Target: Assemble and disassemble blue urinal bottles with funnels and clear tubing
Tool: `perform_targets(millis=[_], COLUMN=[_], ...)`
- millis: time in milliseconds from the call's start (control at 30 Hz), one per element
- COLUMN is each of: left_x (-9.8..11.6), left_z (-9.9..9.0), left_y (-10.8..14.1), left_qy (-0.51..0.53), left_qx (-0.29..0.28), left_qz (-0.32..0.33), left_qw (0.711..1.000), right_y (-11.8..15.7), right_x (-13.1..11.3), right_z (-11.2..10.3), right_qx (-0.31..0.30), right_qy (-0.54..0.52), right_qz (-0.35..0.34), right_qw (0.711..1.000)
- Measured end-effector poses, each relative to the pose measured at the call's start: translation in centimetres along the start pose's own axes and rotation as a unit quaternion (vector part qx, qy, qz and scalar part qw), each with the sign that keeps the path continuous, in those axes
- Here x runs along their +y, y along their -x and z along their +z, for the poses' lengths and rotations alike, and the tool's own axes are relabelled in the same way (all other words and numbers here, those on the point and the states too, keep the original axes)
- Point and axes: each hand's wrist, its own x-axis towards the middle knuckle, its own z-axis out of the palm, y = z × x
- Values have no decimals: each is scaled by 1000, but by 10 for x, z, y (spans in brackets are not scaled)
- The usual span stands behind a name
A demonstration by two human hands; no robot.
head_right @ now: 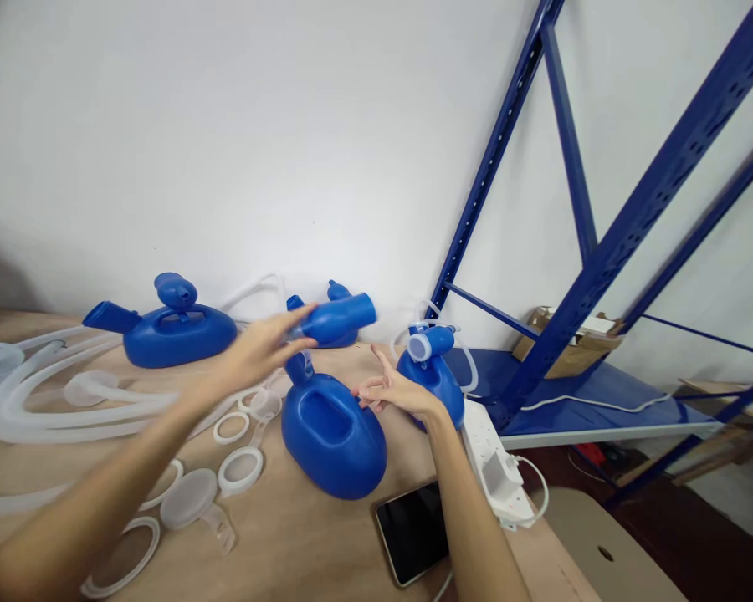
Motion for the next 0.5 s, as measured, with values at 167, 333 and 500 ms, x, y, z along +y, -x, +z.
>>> perform_targets(millis=[167,333,500], left_x=[-11,-25,-41], left_z=[-107,-158,-170], left_y=[21,57,69], left_qy=[-51,-39,21], left_qx=[-54,-114,-115], left_qz=[-109,-247,-270], left_qw=[991,961,956], right_y=[3,5,21], right_x=[-12,-31,-49], right_z=[6,20,24], right_qx=[-51,-70,8], right_qy=[105,293,482], right_qz=[-43,-78,-70], right_qw=[992,950,873])
